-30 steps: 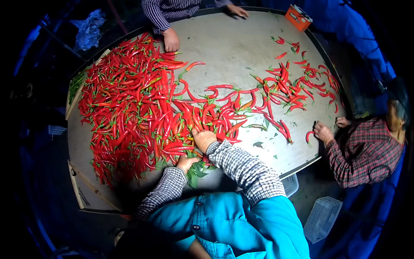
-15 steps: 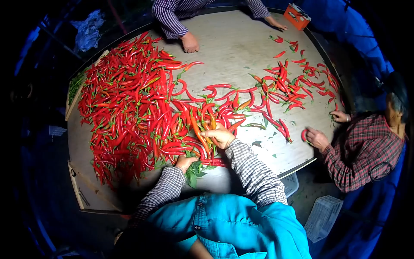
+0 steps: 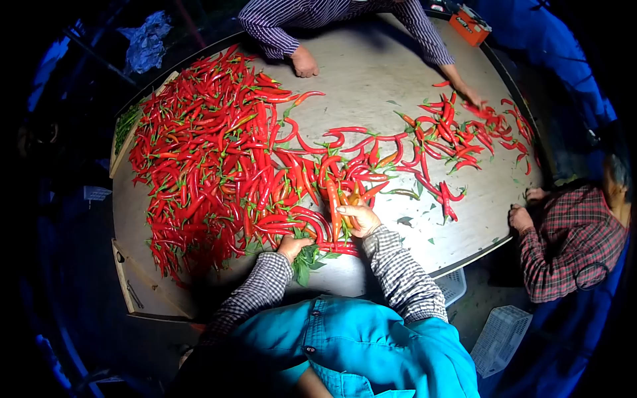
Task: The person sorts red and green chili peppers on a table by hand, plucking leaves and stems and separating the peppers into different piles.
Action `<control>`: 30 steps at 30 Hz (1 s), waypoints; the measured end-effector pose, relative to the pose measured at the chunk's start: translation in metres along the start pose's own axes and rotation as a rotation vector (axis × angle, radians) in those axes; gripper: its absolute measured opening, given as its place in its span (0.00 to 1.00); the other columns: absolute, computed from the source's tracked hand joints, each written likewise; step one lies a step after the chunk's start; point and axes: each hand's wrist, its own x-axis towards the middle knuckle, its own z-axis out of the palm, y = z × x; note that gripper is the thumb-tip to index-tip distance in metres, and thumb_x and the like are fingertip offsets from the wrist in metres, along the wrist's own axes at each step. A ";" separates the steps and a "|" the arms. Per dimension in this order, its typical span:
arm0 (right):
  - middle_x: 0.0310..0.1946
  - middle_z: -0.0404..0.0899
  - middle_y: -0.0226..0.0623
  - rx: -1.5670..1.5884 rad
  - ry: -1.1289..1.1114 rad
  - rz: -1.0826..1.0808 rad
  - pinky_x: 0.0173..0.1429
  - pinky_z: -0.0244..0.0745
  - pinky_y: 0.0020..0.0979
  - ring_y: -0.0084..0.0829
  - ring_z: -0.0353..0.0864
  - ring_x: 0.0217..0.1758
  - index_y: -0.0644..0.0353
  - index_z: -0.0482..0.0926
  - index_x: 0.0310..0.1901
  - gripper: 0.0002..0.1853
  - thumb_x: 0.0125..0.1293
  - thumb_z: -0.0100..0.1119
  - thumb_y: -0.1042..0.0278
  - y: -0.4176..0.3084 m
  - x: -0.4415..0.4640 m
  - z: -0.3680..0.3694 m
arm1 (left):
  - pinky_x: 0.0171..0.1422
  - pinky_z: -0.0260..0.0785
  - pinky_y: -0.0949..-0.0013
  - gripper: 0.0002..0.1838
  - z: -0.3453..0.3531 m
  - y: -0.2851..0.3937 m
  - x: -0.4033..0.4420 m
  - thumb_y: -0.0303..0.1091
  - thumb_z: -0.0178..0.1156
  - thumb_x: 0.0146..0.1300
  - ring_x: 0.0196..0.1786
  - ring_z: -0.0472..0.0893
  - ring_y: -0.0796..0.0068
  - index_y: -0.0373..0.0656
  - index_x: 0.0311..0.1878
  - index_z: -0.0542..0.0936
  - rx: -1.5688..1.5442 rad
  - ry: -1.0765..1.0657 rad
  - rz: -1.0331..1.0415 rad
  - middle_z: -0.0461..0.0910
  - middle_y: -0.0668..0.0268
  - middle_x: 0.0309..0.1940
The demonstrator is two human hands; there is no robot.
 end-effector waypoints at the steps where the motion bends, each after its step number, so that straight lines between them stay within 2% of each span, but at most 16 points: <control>1: 0.35 0.79 0.31 0.005 0.043 0.006 0.44 0.73 0.28 0.26 0.79 0.37 0.59 0.72 0.48 0.21 0.50 0.63 0.71 0.001 0.001 -0.001 | 0.50 0.70 0.66 0.28 -0.002 -0.003 0.004 0.19 0.65 0.41 0.43 0.78 0.69 0.39 0.51 0.73 0.001 -0.021 -0.005 0.78 0.63 0.39; 5: 0.33 0.78 0.34 0.115 -0.010 0.012 0.42 0.75 0.31 0.29 0.79 0.36 0.61 0.71 0.46 0.18 0.53 0.60 0.73 -0.001 -0.002 0.012 | 0.50 0.69 0.66 0.29 -0.004 -0.012 0.011 0.19 0.64 0.41 0.43 0.78 0.69 0.38 0.53 0.72 0.012 0.015 0.037 0.78 0.63 0.40; 7: 0.34 0.78 0.35 0.055 -0.018 -0.065 0.44 0.76 0.34 0.31 0.80 0.36 0.61 0.71 0.46 0.17 0.54 0.60 0.73 0.006 0.005 0.002 | 0.50 0.70 0.66 0.27 -0.002 -0.008 0.008 0.18 0.64 0.42 0.42 0.78 0.69 0.39 0.51 0.73 -0.016 -0.011 -0.030 0.79 0.63 0.40; 10: 0.35 0.78 0.34 0.107 0.019 -0.048 0.45 0.75 0.33 0.31 0.79 0.38 0.60 0.71 0.47 0.18 0.53 0.60 0.79 0.002 0.000 0.004 | 0.49 0.70 0.66 0.24 -0.003 -0.011 0.009 0.19 0.64 0.42 0.40 0.78 0.70 0.38 0.47 0.75 -0.002 0.021 0.008 0.79 0.64 0.38; 13: 0.46 0.73 0.34 0.008 0.038 -0.131 0.55 0.69 0.32 0.30 0.74 0.49 0.60 0.67 0.53 0.27 0.49 0.59 0.83 0.001 -0.002 0.002 | 0.45 0.72 0.65 0.22 -0.003 -0.013 0.012 0.18 0.64 0.42 0.38 0.79 0.69 0.36 0.45 0.77 0.025 0.025 0.023 0.79 0.63 0.37; 14: 0.49 0.70 0.34 0.017 0.051 -0.080 0.57 0.66 0.32 0.30 0.71 0.52 0.61 0.66 0.55 0.29 0.48 0.58 0.85 0.001 -0.005 0.001 | 0.45 0.72 0.65 0.22 -0.002 -0.010 0.009 0.18 0.64 0.42 0.38 0.79 0.69 0.36 0.45 0.77 0.030 0.022 0.021 0.79 0.63 0.37; 16: 0.45 0.72 0.33 -0.021 0.105 -0.120 0.55 0.68 0.31 0.29 0.73 0.48 0.61 0.67 0.53 0.28 0.48 0.59 0.85 0.005 -0.007 0.001 | 0.45 0.72 0.66 0.21 0.003 -0.004 0.003 0.18 0.64 0.42 0.38 0.79 0.69 0.36 0.44 0.77 0.003 0.060 0.093 0.80 0.63 0.37; 18: 0.42 0.74 0.32 -0.004 0.138 -0.118 0.53 0.69 0.31 0.29 0.74 0.46 0.61 0.68 0.53 0.27 0.48 0.60 0.85 0.007 -0.007 0.003 | 0.45 0.72 0.66 0.20 0.006 0.005 -0.005 0.18 0.64 0.42 0.38 0.79 0.70 0.36 0.44 0.77 0.019 0.064 0.051 0.80 0.63 0.37; 20: 0.33 0.76 0.30 -0.118 0.312 -0.230 0.43 0.74 0.27 0.27 0.77 0.36 0.60 0.71 0.47 0.22 0.49 0.61 0.85 0.012 -0.003 -0.001 | 0.44 0.72 0.67 0.18 0.004 0.005 -0.004 0.18 0.63 0.43 0.37 0.79 0.70 0.35 0.42 0.78 0.031 0.067 -0.017 0.80 0.63 0.36; 21: 0.29 0.76 0.29 -0.200 0.420 -0.280 0.37 0.73 0.23 0.23 0.76 0.30 0.59 0.71 0.44 0.19 0.50 0.62 0.84 0.014 -0.003 0.004 | 0.43 0.72 0.67 0.18 0.003 0.002 -0.002 0.18 0.63 0.43 0.36 0.79 0.70 0.35 0.42 0.77 0.015 0.052 -0.017 0.80 0.63 0.36; 23: 0.27 0.74 0.27 -0.419 0.474 -0.407 0.32 0.70 0.21 0.19 0.72 0.27 0.59 0.71 0.42 0.17 0.50 0.63 0.81 0.017 -0.001 0.005 | 0.45 0.73 0.65 0.21 0.001 0.000 0.002 0.19 0.64 0.42 0.38 0.80 0.68 0.34 0.45 0.76 -0.038 0.002 -0.044 0.80 0.62 0.36; 24: 0.25 0.70 0.24 -0.475 0.485 -0.411 0.29 0.66 0.20 0.17 0.67 0.24 0.59 0.71 0.41 0.16 0.51 0.64 0.80 0.017 -0.002 0.005 | 0.42 0.73 0.67 0.20 0.002 -0.002 0.002 0.17 0.62 0.43 0.36 0.80 0.69 0.35 0.43 0.76 -0.036 0.023 -0.031 0.80 0.63 0.35; 25: 0.24 0.68 0.22 -0.474 0.474 -0.459 0.28 0.64 0.19 0.16 0.66 0.24 0.59 0.70 0.43 0.18 0.51 0.63 0.80 0.019 -0.003 0.008 | 0.42 0.73 0.67 0.20 0.001 -0.003 0.003 0.17 0.62 0.43 0.36 0.80 0.69 0.35 0.43 0.76 -0.047 0.016 -0.001 0.79 0.63 0.36; 27: 0.27 0.68 0.23 -0.545 0.393 -0.404 0.31 0.65 0.20 0.17 0.67 0.28 0.60 0.68 0.46 0.20 0.51 0.62 0.81 0.015 -0.018 0.014 | 0.44 0.73 0.66 0.20 0.002 -0.002 0.000 0.19 0.63 0.42 0.36 0.80 0.68 0.34 0.44 0.76 -0.028 0.016 0.035 0.79 0.62 0.35; 29: 0.35 0.69 0.31 -0.674 0.336 -0.314 0.39 0.69 0.22 0.21 0.70 0.37 0.60 0.65 0.53 0.26 0.51 0.56 0.84 0.010 -0.041 0.011 | 0.44 0.73 0.66 0.20 -0.002 -0.005 0.004 0.19 0.63 0.43 0.35 0.80 0.69 0.35 0.44 0.76 -0.003 0.009 -0.018 0.80 0.63 0.35; 30: 0.36 0.70 0.31 -0.760 0.353 -0.370 0.41 0.69 0.22 0.22 0.71 0.38 0.60 0.66 0.54 0.26 0.50 0.55 0.85 0.006 -0.056 0.006 | 0.43 0.73 0.67 0.19 -0.003 -0.007 0.005 0.18 0.62 0.43 0.36 0.80 0.70 0.35 0.43 0.77 -0.026 -0.001 -0.018 0.80 0.63 0.35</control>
